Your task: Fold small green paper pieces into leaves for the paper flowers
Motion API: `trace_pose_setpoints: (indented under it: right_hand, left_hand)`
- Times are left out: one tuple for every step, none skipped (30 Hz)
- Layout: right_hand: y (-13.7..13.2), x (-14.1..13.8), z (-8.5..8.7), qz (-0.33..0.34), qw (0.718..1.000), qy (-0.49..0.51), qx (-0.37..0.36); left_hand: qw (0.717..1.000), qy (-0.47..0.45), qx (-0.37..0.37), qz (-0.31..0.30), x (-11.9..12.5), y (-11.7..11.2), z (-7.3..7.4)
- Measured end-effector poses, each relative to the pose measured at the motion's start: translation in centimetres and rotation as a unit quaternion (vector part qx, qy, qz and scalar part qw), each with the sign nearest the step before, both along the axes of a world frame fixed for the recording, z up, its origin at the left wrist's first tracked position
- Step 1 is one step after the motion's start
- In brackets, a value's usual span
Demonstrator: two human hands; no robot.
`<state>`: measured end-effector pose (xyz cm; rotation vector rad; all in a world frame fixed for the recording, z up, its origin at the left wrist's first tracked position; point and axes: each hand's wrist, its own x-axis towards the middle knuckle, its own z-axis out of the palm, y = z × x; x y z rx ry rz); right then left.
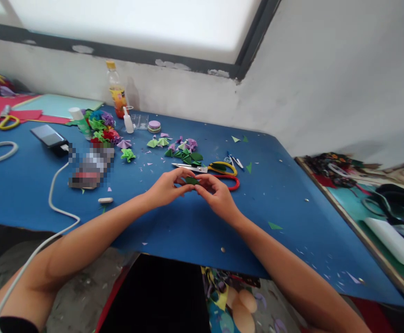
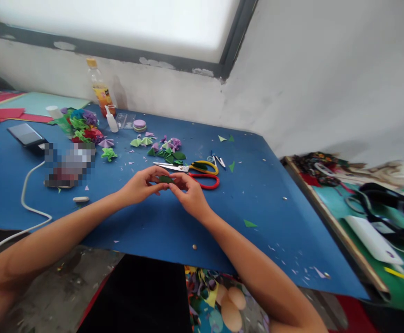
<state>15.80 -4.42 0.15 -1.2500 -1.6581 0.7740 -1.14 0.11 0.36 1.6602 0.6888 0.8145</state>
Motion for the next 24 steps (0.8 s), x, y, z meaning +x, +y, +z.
trace_pose_setpoints:
  right_hand:
    - [0.0, 0.0, 0.0, 0.002, 1.000, 0.002, -0.002]
    - [0.0, 0.0, -0.1, 0.006, 1.000, 0.002, -0.004]
    - [0.0, 0.0, -0.1, 0.009, 1.000, 0.001, -0.005]
    - [0.0, 0.0, -0.2, 0.013, 1.000, -0.003, -0.004]
    - [0.0, 0.0, -0.3, 0.014, 1.000, -0.012, 0.002]
    - [0.0, 0.0, -0.3, 0.010, 0.999, -0.026, 0.019]
    - [0.0, 0.1, -0.4, 0.002, 0.998, -0.047, 0.047]
    - [0.0, 0.2, -0.4, -0.007, 0.993, -0.079, 0.084]
    - [0.1, 0.3, -0.5, -0.013, 0.985, -0.118, 0.128]
    - [0.1, 0.5, -0.4, -0.016, 0.972, -0.161, 0.172]
    - [0.2, 0.6, -0.4, -0.014, 0.956, -0.202, 0.211]
    - [0.2, 0.8, -0.3, -0.009, 0.941, -0.236, 0.240]
    - [0.3, 0.9, -0.2, -0.002, 0.930, -0.262, 0.258]
    - [0.3, 1.0, -0.2, 0.002, 0.923, -0.276, 0.269]
    - [0.3, 1.1, -0.1, 0.007, 0.920, -0.284, 0.271]
    - [0.3, 1.1, -0.1, 0.012, 0.920, -0.286, 0.266]
    - [0.2, 1.0, 0.0, 0.017, 0.924, -0.281, 0.257]
    - [0.2, 1.0, 0.0, 0.020, 0.931, -0.270, 0.244]
    - [0.1, 0.9, 0.0, 0.020, 0.941, -0.250, 0.225]
    - [0.0, 0.7, 0.0, 0.017, 0.953, -0.224, 0.201]
    - [0.0, 0.6, 0.0, 0.012, 0.965, -0.194, 0.173]
    - [-0.1, 0.5, 0.1, 0.006, 0.976, -0.164, 0.143]
    - [-0.1, 0.4, 0.1, 0.002, 0.984, -0.137, 0.113]
    - [-0.1, 0.4, 0.2, -0.001, 0.990, -0.113, 0.084]
  left_hand:
    - [1.000, 0.005, 0.001, -0.001, 0.0, 0.0, 0.1]
    - [1.000, 0.008, 0.002, -0.002, 0.0, -0.1, 0.1]
    - [1.000, 0.009, 0.005, -0.001, 0.0, -0.1, 0.1]
    - [1.000, 0.009, 0.006, 0.002, 0.0, -0.1, 0.1]
    - [1.000, 0.005, 0.004, 0.005, 0.1, -0.1, 0.1]
    - [1.000, -0.002, -0.003, 0.008, 0.1, -0.1, 0.0]
    - [1.000, -0.013, -0.016, 0.012, 0.2, 0.0, -0.1]
    - [0.999, -0.026, -0.034, 0.018, 0.2, 0.1, -0.2]
    - [0.997, -0.039, -0.056, 0.026, 0.3, 0.2, -0.2]
    - [0.995, -0.050, -0.077, 0.035, 0.3, 0.2, -0.2]
    - [0.993, -0.059, -0.094, 0.046, 0.3, 0.3, -0.2]
    - [0.990, -0.066, -0.108, 0.055, 0.2, 0.4, -0.2]
    - [0.989, -0.072, -0.118, 0.059, 0.2, 0.4, -0.1]
    - [0.988, -0.074, -0.126, 0.058, 0.1, 0.4, 0.1]
    - [0.987, -0.071, -0.134, 0.050, 0.0, 0.4, 0.2]
    - [0.987, -0.062, -0.142, 0.039, 0.0, 0.3, 0.3]
    - [0.988, -0.046, -0.148, 0.025, -0.1, 0.3, 0.4]
    - [0.988, -0.024, -0.150, 0.011, -0.1, 0.3, 0.5]
    - [0.989, -0.001, -0.146, 0.001, -0.2, 0.3, 0.5]
    - [0.991, 0.024, -0.135, -0.005, -0.2, 0.4, 0.4]
    - [0.992, 0.051, -0.119, -0.008, -0.3, 0.5, 0.4]
    - [0.991, 0.081, -0.103, -0.010, -0.3, 0.7, 0.3]
    - [0.990, 0.111, -0.090, -0.013, -0.4, 0.8, 0.1]
    - [0.987, 0.139, -0.082, -0.017, -0.4, 1.0, 0.1]
